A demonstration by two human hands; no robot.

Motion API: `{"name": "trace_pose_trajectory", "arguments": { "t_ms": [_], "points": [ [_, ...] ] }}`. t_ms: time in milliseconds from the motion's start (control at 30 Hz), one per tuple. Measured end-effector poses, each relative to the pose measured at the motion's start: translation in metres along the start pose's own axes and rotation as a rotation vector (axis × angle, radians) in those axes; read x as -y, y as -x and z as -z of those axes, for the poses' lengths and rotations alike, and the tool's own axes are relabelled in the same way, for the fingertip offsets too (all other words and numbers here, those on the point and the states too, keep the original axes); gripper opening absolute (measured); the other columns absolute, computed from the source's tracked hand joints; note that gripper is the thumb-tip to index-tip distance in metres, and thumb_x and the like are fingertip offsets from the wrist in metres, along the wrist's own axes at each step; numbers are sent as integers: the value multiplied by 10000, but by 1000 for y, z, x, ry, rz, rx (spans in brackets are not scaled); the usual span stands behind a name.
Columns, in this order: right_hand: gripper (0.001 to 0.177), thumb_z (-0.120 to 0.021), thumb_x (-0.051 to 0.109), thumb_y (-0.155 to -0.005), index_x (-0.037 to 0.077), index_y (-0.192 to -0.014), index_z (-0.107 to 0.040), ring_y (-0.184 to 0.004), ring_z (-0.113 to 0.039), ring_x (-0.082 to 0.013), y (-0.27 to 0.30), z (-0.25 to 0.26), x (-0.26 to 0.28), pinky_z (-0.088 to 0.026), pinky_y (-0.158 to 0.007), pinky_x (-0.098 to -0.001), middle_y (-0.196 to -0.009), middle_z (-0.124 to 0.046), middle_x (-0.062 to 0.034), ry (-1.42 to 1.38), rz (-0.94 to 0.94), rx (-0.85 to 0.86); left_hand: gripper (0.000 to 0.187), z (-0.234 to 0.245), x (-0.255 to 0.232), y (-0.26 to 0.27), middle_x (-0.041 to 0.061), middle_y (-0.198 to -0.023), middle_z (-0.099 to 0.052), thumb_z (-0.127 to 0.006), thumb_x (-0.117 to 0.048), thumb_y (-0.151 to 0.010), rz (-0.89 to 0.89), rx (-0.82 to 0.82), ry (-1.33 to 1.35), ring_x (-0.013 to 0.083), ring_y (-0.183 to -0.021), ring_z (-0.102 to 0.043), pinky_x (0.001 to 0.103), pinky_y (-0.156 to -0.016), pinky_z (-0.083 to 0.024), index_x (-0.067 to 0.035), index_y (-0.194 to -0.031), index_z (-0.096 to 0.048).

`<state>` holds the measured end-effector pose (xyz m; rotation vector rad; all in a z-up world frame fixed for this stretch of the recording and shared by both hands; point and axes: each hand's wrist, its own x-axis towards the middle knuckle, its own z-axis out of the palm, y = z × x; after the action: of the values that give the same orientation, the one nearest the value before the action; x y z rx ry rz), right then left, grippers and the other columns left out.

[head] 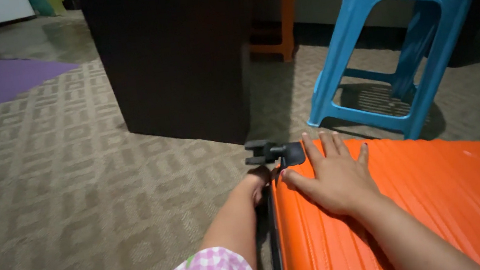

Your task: The person packs a suitcase by organizing black plastic-wrapped items, placing a blue strap inside, and securing internal straps before closing and zipping the orange luggage.

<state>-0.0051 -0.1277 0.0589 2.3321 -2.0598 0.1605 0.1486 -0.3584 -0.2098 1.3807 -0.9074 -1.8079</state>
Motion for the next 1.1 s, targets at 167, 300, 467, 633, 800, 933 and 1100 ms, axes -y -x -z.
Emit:
{"name": "trace_pose_trajectory", "arguments": {
  "t_ms": [167,300,467,633,800,933,1100],
  "points": [
    [1035,-448,817,-805,238,-1611,-155,-1555,-58,-276,2,2,1,-2,-1174,-673,-1677,-109,-118,-8,32,-28,451,21,17,-50,82,-1103,-722,-644,-495,-946,-340,-90,-289,248,-906,-663,424,-771,-543,-148,-1228,-700],
    [1026,-456,811,-799,247,-1602,-158,-1554,-46,-276,4,6,3,5,-1175,-665,-1678,-96,-112,-12,10,-6,518,35,25,-77,71,-1190,-709,-640,-552,-933,-605,-223,-704,259,-1039,-653,412,-874,-527,-181,-1292,-675],
    [1030,-463,797,-807,233,-1613,-161,-1570,-43,-267,6,9,2,12,-1193,-650,-1684,-103,-110,-50,19,10,775,-5,-9,57,127,-1238,-726,-866,-608,-598,-483,-633,-470,291,-1155,-689,420,-954,-538,-161,-1214,-718],
    [1057,-460,793,-814,226,-1649,-148,-1545,-25,-282,3,3,-1,14,-1166,-652,-1697,-75,-139,-51,59,-29,640,0,2,12,143,-1135,-740,-903,-505,-618,-565,-675,-456,325,-1073,-699,441,-900,-539,-156,-1130,-742],
    [1029,-466,789,-818,217,-1612,-147,-1569,-43,-260,3,7,3,-2,-1193,-648,-1678,-112,-115,-17,33,9,390,5,-5,1,132,-981,-757,-855,-394,-729,-717,-536,-574,341,-924,-731,457,-772,-572,-142,-1015,-776],
    [1006,-465,774,-828,209,-1606,-170,-1558,-69,-271,2,2,0,-11,-1180,-663,-1673,-126,-120,-11,44,6,245,5,10,-2,103,-839,-770,-805,-283,-745,-808,-623,-446,301,-818,-759,429,-719,-580,-80,-883,-806],
    [985,-481,763,-825,215,-1599,-212,-1559,-104,-269,-1,1,-4,-14,-1184,-673,-1675,-156,-109,-38,72,-25,199,14,20,55,185,-829,-753,-661,-165,-817,-799,-629,-232,365,-815,-732,458,-698,-588,-58,-901,-807]
  ]
}}
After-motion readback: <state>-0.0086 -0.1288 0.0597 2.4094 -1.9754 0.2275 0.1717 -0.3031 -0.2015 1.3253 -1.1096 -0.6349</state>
